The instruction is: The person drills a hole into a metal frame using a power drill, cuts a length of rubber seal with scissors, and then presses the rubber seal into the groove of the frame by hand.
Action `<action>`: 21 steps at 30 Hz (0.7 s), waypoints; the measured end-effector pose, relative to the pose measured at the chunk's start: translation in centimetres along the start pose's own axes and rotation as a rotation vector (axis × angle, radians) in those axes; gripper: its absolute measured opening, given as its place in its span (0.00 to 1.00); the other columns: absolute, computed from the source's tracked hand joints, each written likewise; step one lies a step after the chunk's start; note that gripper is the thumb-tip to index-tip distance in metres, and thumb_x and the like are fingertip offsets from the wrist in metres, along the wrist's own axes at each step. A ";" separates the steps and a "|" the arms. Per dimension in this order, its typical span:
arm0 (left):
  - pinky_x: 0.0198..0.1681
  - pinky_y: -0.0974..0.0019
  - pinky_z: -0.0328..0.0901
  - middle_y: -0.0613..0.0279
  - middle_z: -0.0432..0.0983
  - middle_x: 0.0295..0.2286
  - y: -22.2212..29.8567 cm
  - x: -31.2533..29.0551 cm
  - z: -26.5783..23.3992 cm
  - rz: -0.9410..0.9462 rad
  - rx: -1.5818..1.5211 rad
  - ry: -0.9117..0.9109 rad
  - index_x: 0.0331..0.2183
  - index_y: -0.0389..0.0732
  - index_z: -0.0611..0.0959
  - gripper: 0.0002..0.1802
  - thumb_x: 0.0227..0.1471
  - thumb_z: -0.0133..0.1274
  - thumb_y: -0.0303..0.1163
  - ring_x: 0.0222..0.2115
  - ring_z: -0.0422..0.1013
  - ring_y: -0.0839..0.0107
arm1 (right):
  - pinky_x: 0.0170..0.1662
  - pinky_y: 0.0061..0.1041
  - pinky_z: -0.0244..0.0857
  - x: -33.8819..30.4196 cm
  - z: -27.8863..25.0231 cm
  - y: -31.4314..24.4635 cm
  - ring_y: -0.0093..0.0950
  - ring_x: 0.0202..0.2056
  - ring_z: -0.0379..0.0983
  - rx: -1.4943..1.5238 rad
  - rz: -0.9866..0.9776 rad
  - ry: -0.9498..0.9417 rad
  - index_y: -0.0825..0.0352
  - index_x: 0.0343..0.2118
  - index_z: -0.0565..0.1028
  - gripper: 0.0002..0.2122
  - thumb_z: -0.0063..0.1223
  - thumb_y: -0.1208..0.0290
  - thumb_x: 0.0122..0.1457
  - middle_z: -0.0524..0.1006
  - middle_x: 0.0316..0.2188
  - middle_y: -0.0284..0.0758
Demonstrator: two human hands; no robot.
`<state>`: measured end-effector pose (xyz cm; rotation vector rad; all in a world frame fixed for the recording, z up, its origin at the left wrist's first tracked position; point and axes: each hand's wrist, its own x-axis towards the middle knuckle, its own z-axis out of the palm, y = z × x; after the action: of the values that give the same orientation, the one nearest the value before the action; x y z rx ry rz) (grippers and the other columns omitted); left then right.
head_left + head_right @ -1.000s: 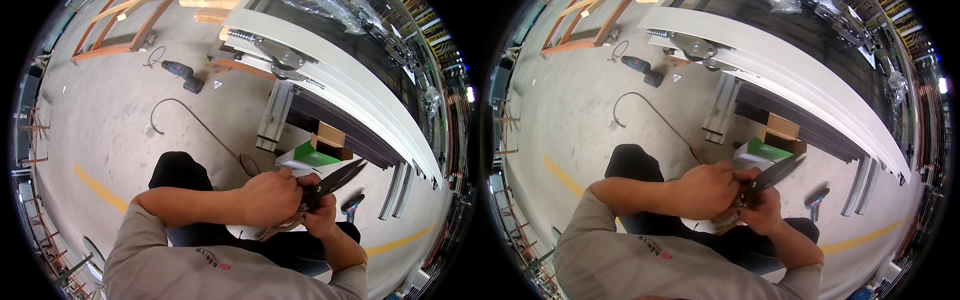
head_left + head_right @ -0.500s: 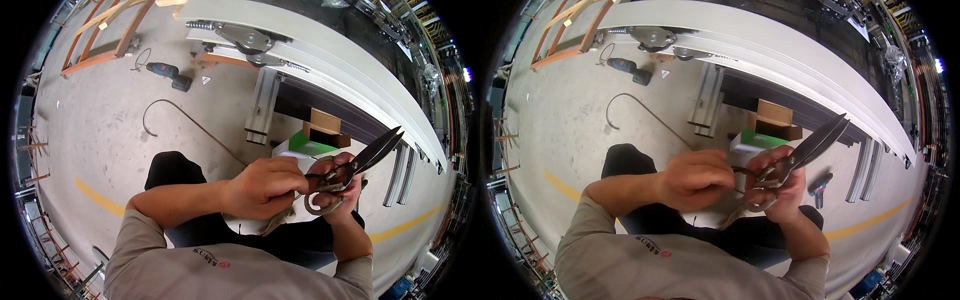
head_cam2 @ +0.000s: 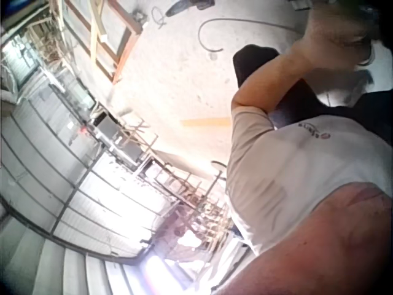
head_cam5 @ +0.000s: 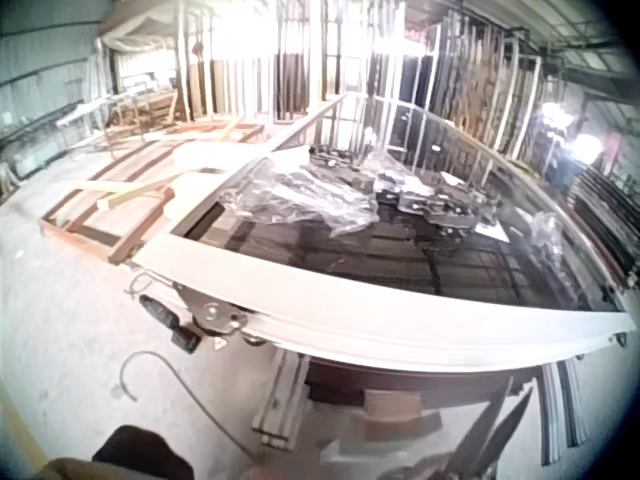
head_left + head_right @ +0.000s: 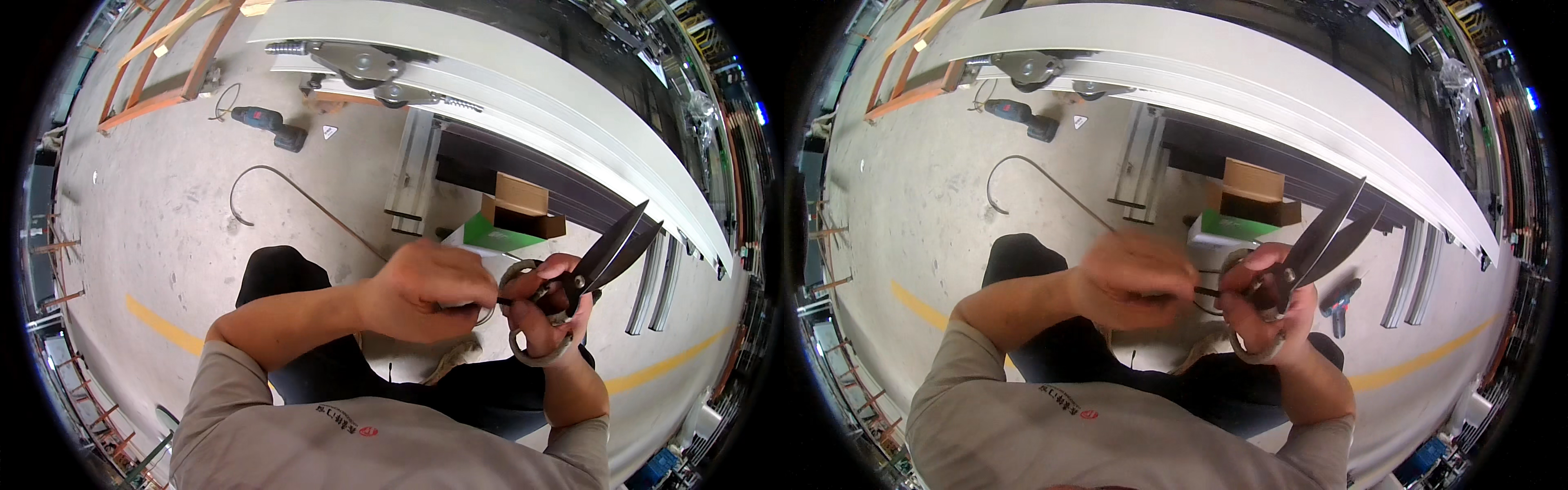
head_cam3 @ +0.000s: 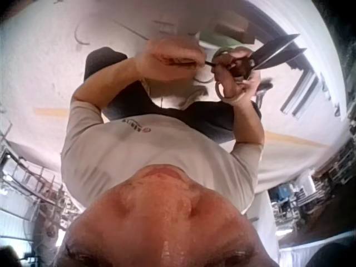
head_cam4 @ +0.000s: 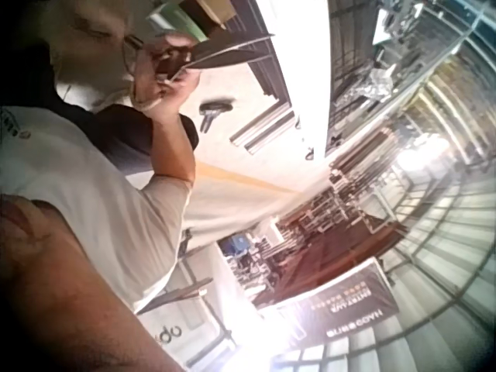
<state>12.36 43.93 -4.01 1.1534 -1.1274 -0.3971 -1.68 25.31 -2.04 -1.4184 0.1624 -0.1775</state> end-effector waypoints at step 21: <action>0.26 0.71 0.67 0.58 0.81 0.24 0.2 1.0 -1.6 -0.838 -0.412 0.420 0.32 0.31 0.87 0.09 0.54 0.63 0.29 0.23 0.74 0.73 | 0.34 0.19 0.67 1.7 -1.2 2.2 0.18 0.30 0.73 -0.202 -0.025 -0.116 0.66 0.58 0.69 0.29 0.63 0.84 0.50 0.77 0.31 0.32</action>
<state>14.08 44.08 -3.29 1.2172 -0.1346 -0.9292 -0.22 24.07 -4.37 -1.6285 0.0685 -0.1007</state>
